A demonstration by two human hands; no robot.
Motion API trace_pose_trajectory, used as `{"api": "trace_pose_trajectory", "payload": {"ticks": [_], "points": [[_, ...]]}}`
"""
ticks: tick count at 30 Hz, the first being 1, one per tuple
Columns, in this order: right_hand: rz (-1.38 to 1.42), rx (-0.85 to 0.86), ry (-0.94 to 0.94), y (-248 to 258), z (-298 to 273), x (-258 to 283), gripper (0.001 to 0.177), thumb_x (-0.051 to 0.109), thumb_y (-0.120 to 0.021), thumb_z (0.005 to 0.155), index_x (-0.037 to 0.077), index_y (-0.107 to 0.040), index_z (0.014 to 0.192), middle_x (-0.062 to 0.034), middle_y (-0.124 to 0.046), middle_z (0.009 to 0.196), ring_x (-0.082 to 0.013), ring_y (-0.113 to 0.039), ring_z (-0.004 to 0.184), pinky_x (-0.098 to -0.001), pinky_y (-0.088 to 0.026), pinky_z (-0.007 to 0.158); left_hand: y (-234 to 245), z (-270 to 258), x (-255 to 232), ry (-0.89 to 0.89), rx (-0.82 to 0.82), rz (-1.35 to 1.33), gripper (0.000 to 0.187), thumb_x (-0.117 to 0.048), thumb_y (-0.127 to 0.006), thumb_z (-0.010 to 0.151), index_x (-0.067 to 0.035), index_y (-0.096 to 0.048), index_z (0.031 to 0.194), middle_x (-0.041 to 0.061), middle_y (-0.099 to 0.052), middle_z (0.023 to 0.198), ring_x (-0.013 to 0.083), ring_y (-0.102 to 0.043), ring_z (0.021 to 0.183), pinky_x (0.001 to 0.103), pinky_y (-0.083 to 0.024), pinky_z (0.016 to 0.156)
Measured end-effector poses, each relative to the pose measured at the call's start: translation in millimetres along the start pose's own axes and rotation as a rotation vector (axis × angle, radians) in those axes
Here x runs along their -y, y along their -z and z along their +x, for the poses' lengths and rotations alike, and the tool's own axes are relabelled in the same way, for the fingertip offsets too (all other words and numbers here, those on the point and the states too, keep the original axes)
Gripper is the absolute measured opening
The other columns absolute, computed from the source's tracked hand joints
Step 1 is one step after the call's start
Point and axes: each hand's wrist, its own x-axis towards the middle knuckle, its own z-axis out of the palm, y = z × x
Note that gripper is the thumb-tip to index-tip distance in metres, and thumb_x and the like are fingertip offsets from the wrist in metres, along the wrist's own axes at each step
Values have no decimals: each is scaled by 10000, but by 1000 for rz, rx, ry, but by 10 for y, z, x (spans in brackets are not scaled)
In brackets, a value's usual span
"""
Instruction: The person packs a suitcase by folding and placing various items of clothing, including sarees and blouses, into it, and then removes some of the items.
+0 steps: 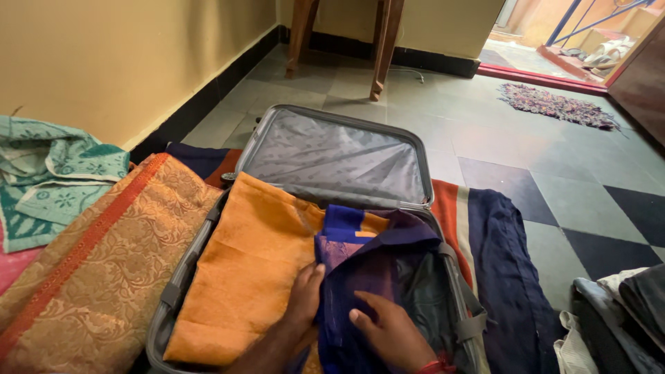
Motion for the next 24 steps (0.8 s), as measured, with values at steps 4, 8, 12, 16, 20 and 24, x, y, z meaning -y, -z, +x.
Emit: {"api": "trace_pose_trajectory", "payload": {"ticks": [4, 8, 12, 16, 20, 24], "points": [[-358, 161, 78, -153, 21, -44, 740, 482, -748, 874, 190, -489, 1502, -240, -351, 1578, -451, -328, 1454, -517, -306, 1197, -95, 126, -182, -61, -90, 577, 491, -415, -768, 845, -1, -719, 1104, 191, -745, 1030, 302, -682, 961, 425, -553, 874], [-540, 467, -118, -351, 35, 62, 864, 621, -683, 870, 343, -278, 1580, -185, -5, 1692, -481, -47, 1546, -748, -163, 1156, -309, 232, -572, -193, -28, 1026, 986, -380, -959, 567, -15, -508, 1365, 231, -568, 1291, 424, -506, 1228, 527, -405, 1001], [-693, 416, -69, -924, 123, -156, 673, 576, -476, 990, 433, -276, 1616, -187, -52, 1713, -503, -42, 1561, -898, -114, 1068, -543, 177, -852, -573, 29, 1202, 1076, -241, -856, 570, -65, -420, 1538, 220, -541, 1318, 431, -486, 1245, 606, -352, 1047], [-749, 319, -69, -1223, 168, -351, 582, 526, -394, 1036, 457, -274, 1601, -165, -48, 1717, -490, -35, 1561, -929, -101, 1034, -828, 255, -800, -1274, 426, 1092, 609, -137, -676, 966, -315, -479, 1514, 149, -522, 1513, 357, -516, 1367, 494, -456, 1144], [-764, 241, -40, -1199, 166, -309, 564, 488, -378, 1031, 473, -276, 1585, -183, -38, 1700, -490, -56, 1539, -923, -104, 1010, -1357, 63, -343, -1306, 1102, 1043, 586, -147, -657, 983, -242, -486, 1535, 157, -460, 1605, 347, -514, 1397, 441, -467, 1158], [-774, 170, -4, -1365, 182, -350, 550, 451, -363, 1026, 489, -279, 1569, -202, -27, 1682, -490, -77, 1516, -917, -108, 987, -1354, 346, -216, -1225, 1258, 859, 633, -220, -659, 843, -341, -521, 1449, 138, -468, 1552, 376, -563, 1343, 470, -479, 1110]]}}
